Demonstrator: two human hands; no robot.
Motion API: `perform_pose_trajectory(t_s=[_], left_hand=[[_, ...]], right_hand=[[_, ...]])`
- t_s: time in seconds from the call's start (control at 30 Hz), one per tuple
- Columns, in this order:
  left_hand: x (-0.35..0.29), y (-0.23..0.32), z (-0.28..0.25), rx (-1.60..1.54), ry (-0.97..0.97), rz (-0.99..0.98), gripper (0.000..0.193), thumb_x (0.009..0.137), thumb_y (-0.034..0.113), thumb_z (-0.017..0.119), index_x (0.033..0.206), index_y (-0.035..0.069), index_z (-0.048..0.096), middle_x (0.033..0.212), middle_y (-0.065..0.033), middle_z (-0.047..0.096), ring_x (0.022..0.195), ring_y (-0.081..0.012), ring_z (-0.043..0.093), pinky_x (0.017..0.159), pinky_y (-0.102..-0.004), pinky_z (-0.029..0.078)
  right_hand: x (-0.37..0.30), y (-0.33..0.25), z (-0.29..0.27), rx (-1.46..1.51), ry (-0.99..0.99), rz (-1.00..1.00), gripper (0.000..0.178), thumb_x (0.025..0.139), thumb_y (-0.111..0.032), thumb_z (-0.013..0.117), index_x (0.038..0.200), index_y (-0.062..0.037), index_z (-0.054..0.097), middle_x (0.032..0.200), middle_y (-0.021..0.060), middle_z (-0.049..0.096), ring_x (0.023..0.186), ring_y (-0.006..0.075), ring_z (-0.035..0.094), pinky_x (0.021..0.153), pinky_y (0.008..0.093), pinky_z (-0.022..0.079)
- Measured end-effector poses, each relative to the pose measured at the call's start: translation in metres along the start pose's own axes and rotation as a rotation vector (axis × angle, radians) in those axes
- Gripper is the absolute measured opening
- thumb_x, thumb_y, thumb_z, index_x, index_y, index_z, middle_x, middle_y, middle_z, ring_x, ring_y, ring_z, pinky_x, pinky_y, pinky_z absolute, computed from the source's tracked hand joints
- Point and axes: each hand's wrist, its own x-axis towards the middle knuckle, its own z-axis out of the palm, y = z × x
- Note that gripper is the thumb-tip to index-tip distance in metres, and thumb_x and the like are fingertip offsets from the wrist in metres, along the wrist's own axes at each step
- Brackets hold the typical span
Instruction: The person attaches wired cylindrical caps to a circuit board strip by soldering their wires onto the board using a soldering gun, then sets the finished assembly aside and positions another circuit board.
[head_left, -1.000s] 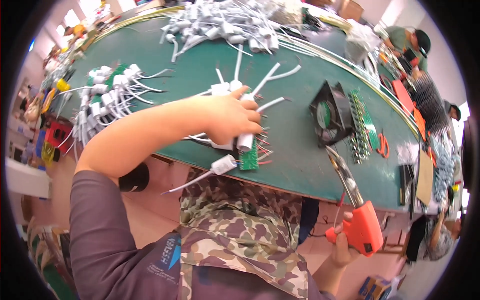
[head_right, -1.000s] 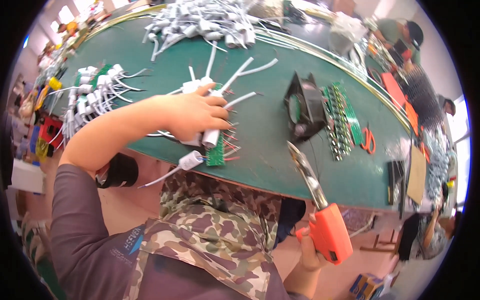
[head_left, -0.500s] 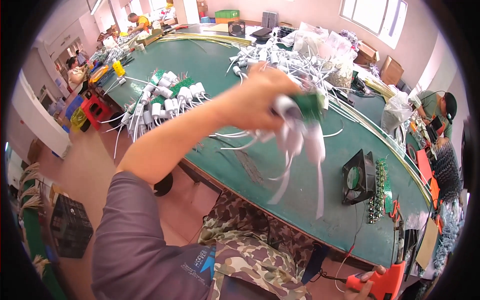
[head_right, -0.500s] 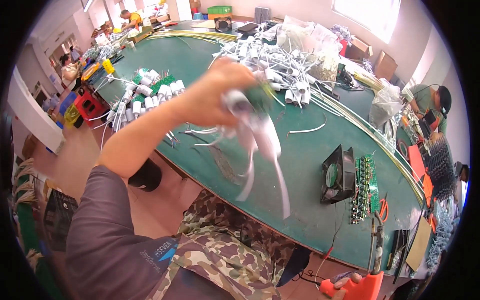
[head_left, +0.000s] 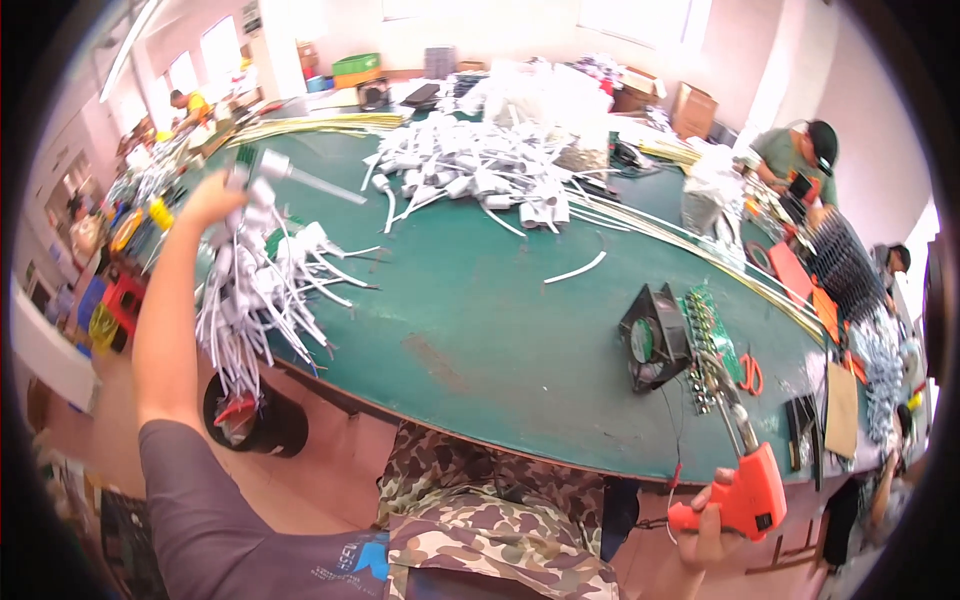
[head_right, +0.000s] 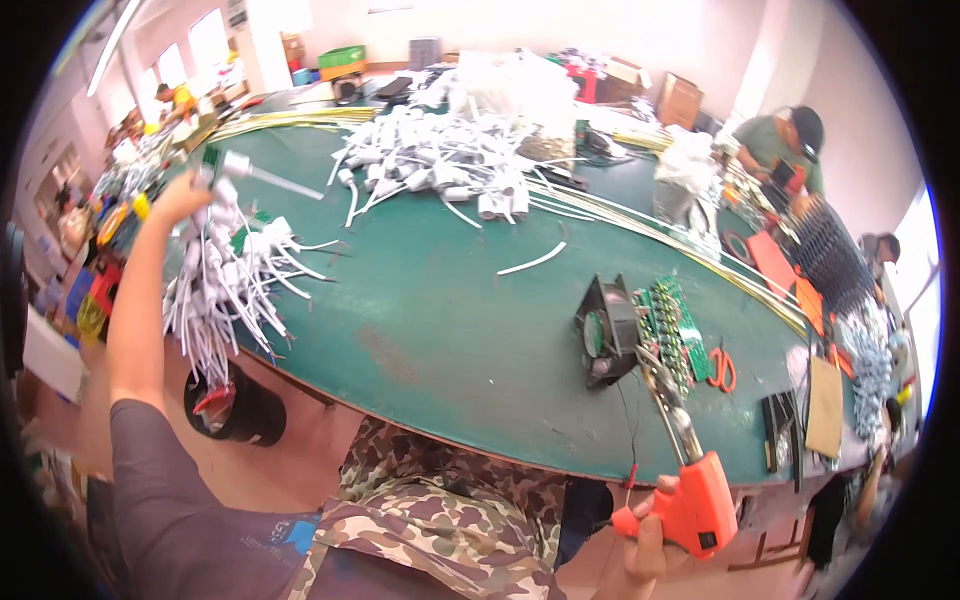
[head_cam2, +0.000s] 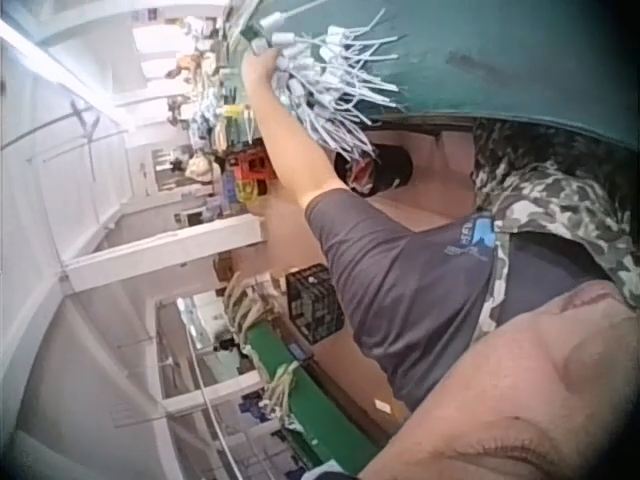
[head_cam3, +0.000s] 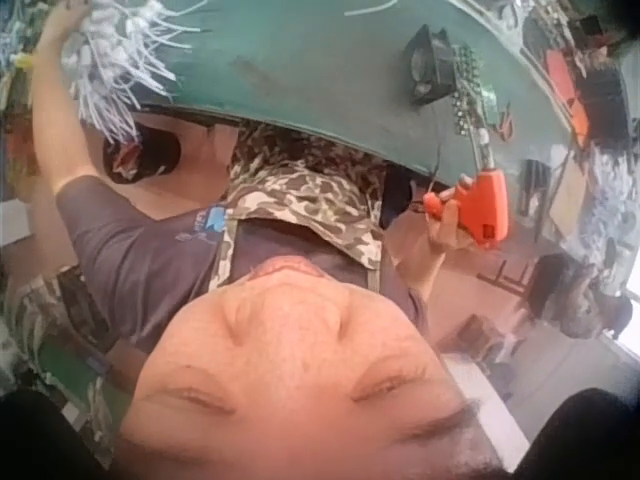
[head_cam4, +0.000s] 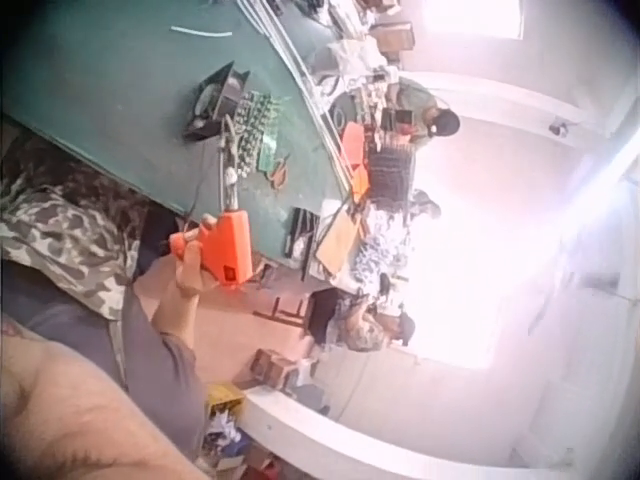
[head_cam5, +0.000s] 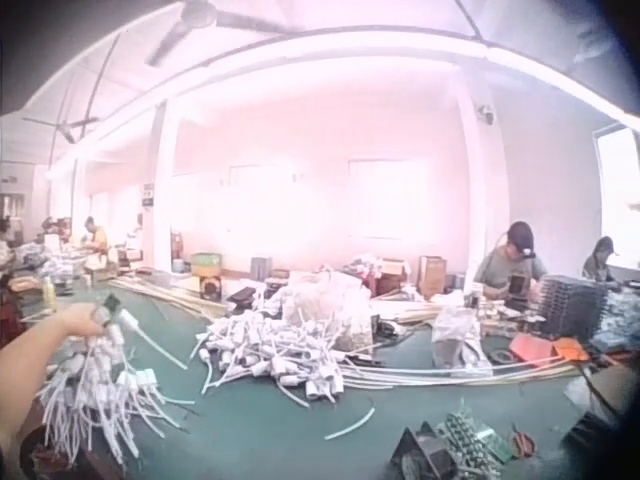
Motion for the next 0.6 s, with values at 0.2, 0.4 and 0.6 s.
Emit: perform_pose_trajectory(t_s=[0.2, 0.4, 0.6], left_hand=[[-0.004, -0.016, 0.081, 0.051, -0.178, 0.025, 0.054, 0.073, 0.028, 0.069, 0.120, 0.003, 0.063, 0.121, -0.0235, 0.064, 0.114, -0.0365, 0.061, 0.098, -0.0414, 0.047], [-0.029, 0.119, 0.032, 0.333, 0.005, 0.138, 0.041, 0.080, 0.027, 0.069, 0.110, 0.000, 0.063, 0.114, -0.0194, 0.062, 0.109, -0.0376, 0.059, 0.095, -0.0415, 0.046], [-0.057, 0.353, 0.076, -0.360, -0.212, 0.932, 0.032, 0.083, 0.020, 0.068, 0.106, -0.001, 0.065, 0.103, -0.0165, 0.065, 0.097, -0.0342, 0.062, 0.087, -0.0387, 0.047]], right_hand=[[0.003, -0.010, 0.001, -0.117, -0.006, -0.023, 0.048, 0.084, -0.002, 0.056, 0.130, 0.0078, 0.044, 0.116, 0.0217, 0.060, 0.074, 0.0143, 0.058, 0.068, 0.0270, 0.051], [0.008, -0.031, -0.011, -0.129, 0.149, -0.083, 0.042, 0.085, -0.004, 0.059, 0.125, 0.0068, 0.048, 0.116, 0.0200, 0.060, 0.075, 0.0140, 0.058, 0.069, 0.0269, 0.051], [0.006, -0.038, -0.029, -0.200, 0.337, -0.091, 0.038, 0.086, -0.006, 0.059, 0.120, 0.0065, 0.051, 0.114, 0.0190, 0.061, 0.074, 0.0140, 0.058, 0.067, 0.0260, 0.050]])
